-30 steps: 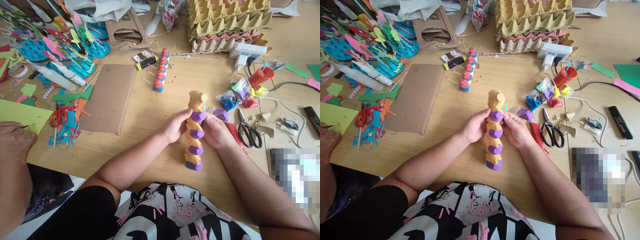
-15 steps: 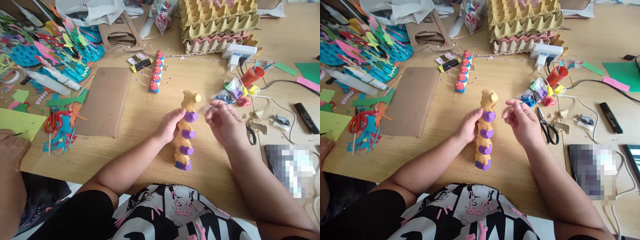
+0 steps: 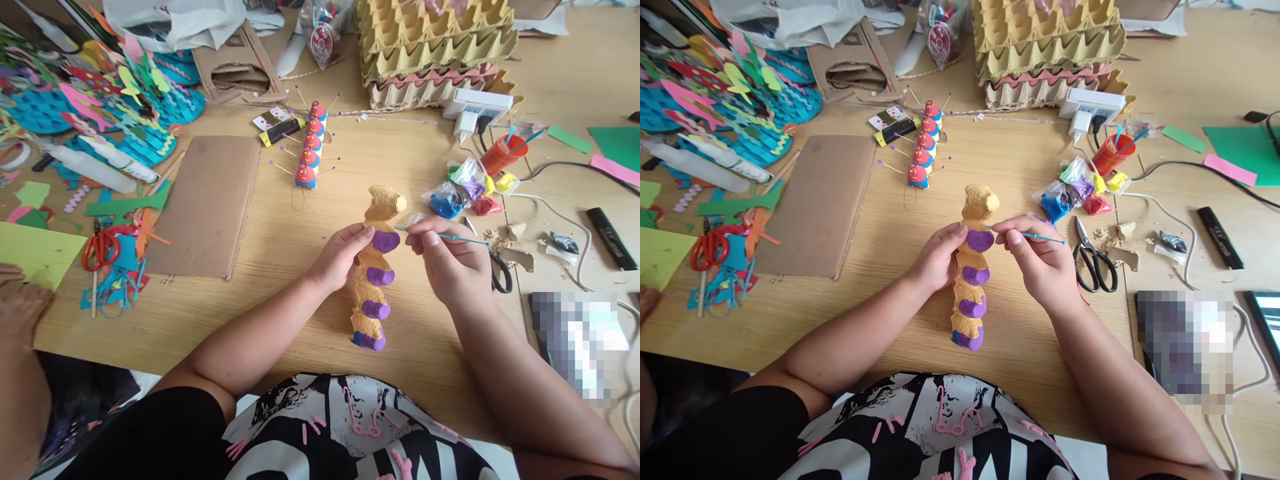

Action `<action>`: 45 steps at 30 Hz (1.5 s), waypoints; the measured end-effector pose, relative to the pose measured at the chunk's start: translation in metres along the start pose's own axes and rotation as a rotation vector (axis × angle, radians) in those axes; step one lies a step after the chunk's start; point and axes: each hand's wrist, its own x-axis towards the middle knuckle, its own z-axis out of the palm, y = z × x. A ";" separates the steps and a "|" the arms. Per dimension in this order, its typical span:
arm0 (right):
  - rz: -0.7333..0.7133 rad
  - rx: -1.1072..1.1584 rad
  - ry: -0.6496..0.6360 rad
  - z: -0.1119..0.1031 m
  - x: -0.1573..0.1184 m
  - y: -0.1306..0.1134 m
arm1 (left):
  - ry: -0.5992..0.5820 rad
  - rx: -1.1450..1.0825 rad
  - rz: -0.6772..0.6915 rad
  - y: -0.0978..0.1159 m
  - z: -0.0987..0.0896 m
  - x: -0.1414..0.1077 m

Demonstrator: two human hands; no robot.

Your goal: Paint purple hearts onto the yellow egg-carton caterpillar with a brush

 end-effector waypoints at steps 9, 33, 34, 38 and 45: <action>0.010 0.059 -0.020 -0.005 0.001 0.014 | -0.059 0.014 0.035 -0.001 -0.002 0.001; -0.110 -0.085 -0.095 0.003 0.003 -0.003 | -0.105 0.033 0.019 -0.003 -0.005 0.002; -0.109 -0.094 -0.103 0.002 0.004 -0.004 | -0.106 0.041 0.024 -0.004 -0.005 0.002; -0.093 -0.147 -0.146 -0.002 0.006 -0.008 | -0.116 0.085 0.055 -0.006 -0.006 0.003; -0.045 -0.080 -0.142 -0.007 0.010 -0.006 | -0.123 0.149 0.075 -0.006 -0.005 0.001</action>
